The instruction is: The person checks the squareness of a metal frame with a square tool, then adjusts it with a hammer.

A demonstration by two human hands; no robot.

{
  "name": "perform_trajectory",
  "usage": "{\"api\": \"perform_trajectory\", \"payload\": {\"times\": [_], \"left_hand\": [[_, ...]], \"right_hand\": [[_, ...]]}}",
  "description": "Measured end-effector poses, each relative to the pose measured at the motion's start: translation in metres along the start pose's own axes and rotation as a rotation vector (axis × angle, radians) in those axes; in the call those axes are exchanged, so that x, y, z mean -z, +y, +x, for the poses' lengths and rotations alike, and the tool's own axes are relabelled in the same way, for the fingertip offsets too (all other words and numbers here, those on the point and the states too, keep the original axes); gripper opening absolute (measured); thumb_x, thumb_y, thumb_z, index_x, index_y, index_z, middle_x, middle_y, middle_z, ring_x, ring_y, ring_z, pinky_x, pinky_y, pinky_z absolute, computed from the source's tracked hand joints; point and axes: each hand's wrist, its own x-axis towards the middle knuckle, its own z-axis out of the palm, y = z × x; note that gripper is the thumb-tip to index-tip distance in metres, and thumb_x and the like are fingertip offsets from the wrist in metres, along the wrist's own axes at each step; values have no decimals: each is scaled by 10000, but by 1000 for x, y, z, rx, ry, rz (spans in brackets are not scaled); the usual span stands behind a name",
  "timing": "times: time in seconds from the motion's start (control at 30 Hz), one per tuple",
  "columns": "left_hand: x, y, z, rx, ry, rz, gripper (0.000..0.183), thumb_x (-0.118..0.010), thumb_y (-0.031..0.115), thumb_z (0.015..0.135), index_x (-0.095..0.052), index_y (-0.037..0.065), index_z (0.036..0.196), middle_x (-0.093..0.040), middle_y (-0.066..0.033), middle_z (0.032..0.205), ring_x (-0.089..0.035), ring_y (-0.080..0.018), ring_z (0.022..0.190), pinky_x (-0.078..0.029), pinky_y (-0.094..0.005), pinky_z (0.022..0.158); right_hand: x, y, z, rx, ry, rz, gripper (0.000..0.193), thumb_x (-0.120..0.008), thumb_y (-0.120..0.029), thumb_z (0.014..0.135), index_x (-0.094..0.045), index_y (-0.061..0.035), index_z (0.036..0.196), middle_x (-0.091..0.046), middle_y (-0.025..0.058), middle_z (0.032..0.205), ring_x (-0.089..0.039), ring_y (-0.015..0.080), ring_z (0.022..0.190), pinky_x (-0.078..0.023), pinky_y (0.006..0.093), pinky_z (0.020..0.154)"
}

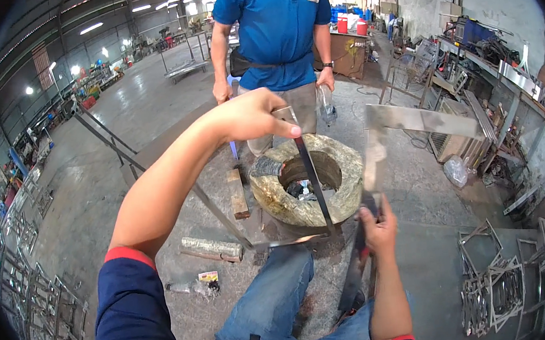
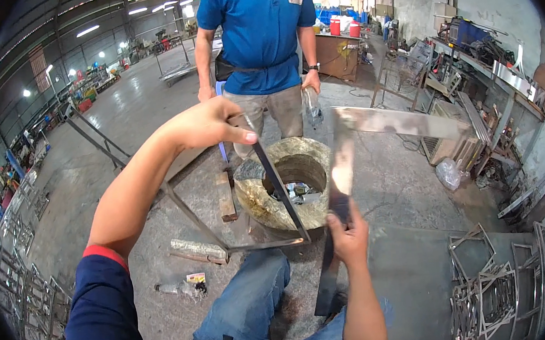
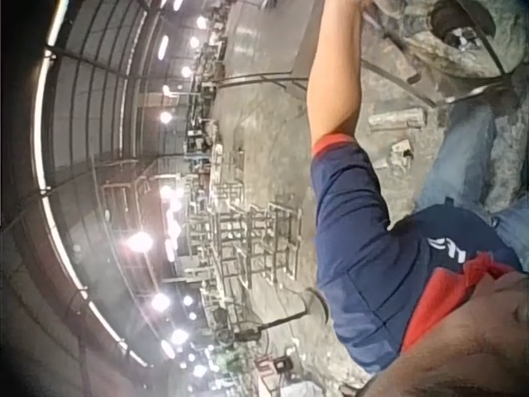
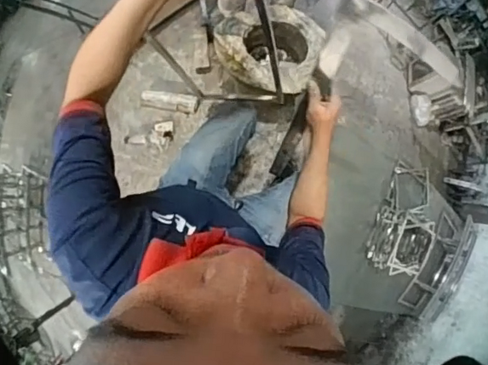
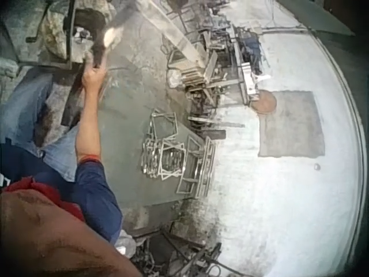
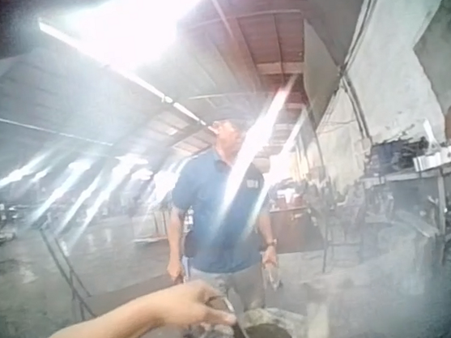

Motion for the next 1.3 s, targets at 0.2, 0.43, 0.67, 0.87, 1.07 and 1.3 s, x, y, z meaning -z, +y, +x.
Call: {"api": "perform_trajectory", "payload": {"times": [0.2,0.43,0.67,0.87,1.07,1.3], "left_hand": [[7,27,-5,105,-278,0,404,-828,371,779,-628,36,675,-503,32,592,-468,-102,593,-350,-301,532],[33,45,2,210,-409,-173,366,-792,342,851,-598,62,717,-389,81,519,-359,-53,436,-271,-250,412],[-32,-12,39,195,-516,-3,436,-789,380,824,-677,-23,946,-611,-24,740,-564,-128,670,-444,-308,574],[-47,-37,55,168,-364,-47,456,-802,368,797,-711,22,1080,-637,-23,813,-554,-138,736,-433,-301,621],[-48,-45,50,214,-333,-81,541,-838,423,737,-713,48,1106,-534,-5,719,-486,-114,658,-366,-286,547],[-51,-56,54,241,-298,-33,533,-841,420,721,-712,66,1099,-473,18,683,-438,-103,593,-316,-273,508]], "right_hand": [[-37,-26,-10,106,-157,-178,539,-743,-151,867,-548,73,1317,-698,203,1130,-683,182,1020,-524,309,875],[-43,-33,-7,84,-163,20,508,-716,-100,897,-521,71,1334,-694,120,1054,-671,155,904,-550,287,802],[-58,-25,10,131,-157,-4,546,-720,-111,892,-508,52,1367,-713,124,1071,-702,164,924,-557,282,827],[-77,-8,14,97,-206,-38,568,-716,-99,896,-486,50,1394,-708,140,1107,-703,175,948,-554,285,836],[-87,7,16,36,-185,-27,504,-711,-148,914,-535,25,1354,-736,95,994,-664,108,876,-523,266,799],[-93,19,16,55,-233,-20,534,-730,-178,908,-533,22,1361,-720,95,1028,-635,99,917,-506,256,813]]}}
